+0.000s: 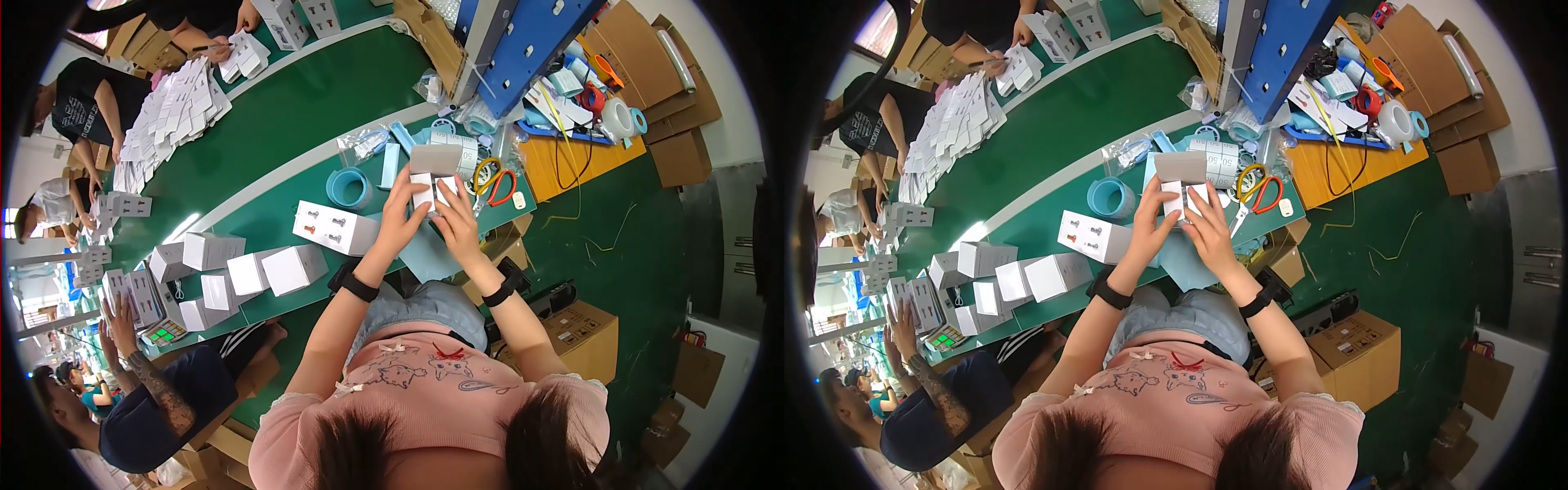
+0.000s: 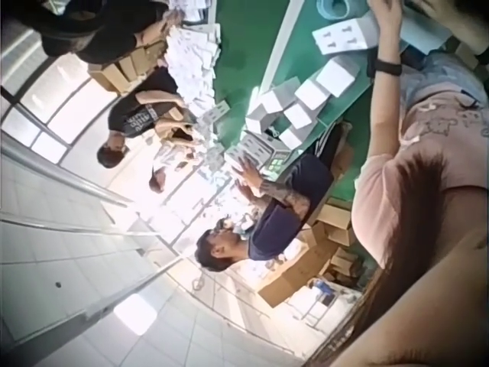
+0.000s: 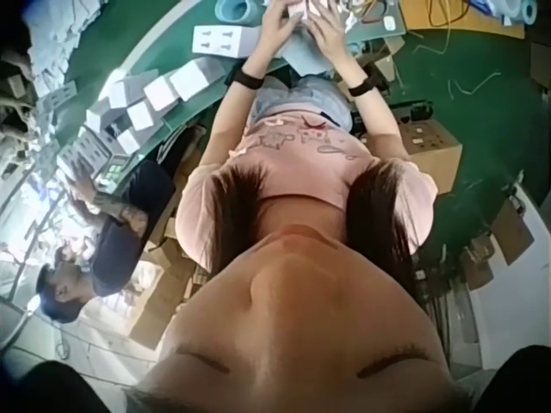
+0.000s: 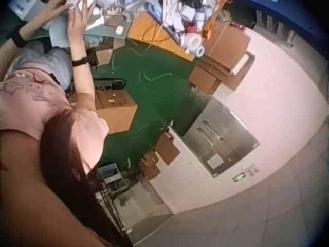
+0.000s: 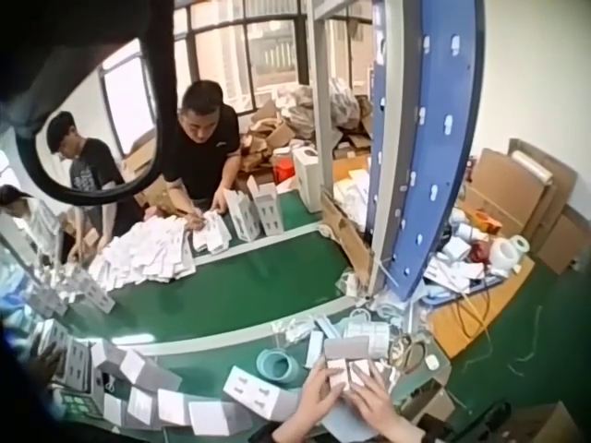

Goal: Packaging electronic components into white boxes at an assembly line.

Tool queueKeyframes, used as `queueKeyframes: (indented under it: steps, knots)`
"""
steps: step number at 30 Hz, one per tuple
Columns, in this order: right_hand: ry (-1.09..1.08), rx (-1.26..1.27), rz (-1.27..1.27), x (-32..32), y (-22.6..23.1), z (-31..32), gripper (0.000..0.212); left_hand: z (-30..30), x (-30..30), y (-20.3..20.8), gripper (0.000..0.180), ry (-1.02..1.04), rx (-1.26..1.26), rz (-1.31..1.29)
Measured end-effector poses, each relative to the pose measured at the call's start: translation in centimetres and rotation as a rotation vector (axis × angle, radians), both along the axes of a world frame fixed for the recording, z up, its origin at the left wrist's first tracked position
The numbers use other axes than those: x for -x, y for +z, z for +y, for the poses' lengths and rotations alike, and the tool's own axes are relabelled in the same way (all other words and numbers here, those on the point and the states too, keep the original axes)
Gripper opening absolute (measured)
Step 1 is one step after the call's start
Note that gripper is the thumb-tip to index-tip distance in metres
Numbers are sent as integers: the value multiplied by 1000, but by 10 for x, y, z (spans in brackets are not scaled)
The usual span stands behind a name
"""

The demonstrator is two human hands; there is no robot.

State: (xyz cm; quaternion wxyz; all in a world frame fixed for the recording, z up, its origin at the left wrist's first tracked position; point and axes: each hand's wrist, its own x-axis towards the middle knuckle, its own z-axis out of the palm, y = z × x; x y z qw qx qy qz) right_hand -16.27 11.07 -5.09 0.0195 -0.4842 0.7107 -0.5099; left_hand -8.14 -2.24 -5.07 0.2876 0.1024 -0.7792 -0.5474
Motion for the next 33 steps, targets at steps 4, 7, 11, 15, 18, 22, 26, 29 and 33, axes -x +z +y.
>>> queueKeyframes:
  steps: [4, 7, 11, 15, 18, 22, 26, 29, 33]
  knots:
    - [126, 282, -417, 3, 1, 2, 39, 6, -1, -2, 65, 8, -229, 111]
    - [134, 469, -648, 8, 20, -2, 54, 9, -2, 8, 70, 40, -286, 163]
    - [79, 357, -535, 26, 33, -5, 72, 4, -5, 21, 57, 44, -19, -25]
    - [100, 33, -256, 22, 21, -12, 73, -6, -4, 11, 45, -5, 25, 144]
    - [-21, 153, -507, 14, 11, -17, 68, -8, -4, 23, 36, -157, 129, 131]
    - [1, -65, -368, 25, -4, -8, 67, -13, -12, 25, 38, -238, 299, 13]
    - [397, 147, -749, 36, 14, 6, 67, -4, -14, 41, 47, -126, 357, -79]
    - [319, -68, -251, 35, 30, 18, 58, -9, -15, 39, 48, -163, 508, -84]
    - [196, -22, 12, 37, 26, 18, 39, -9, -10, 40, 47, -168, 646, -69]
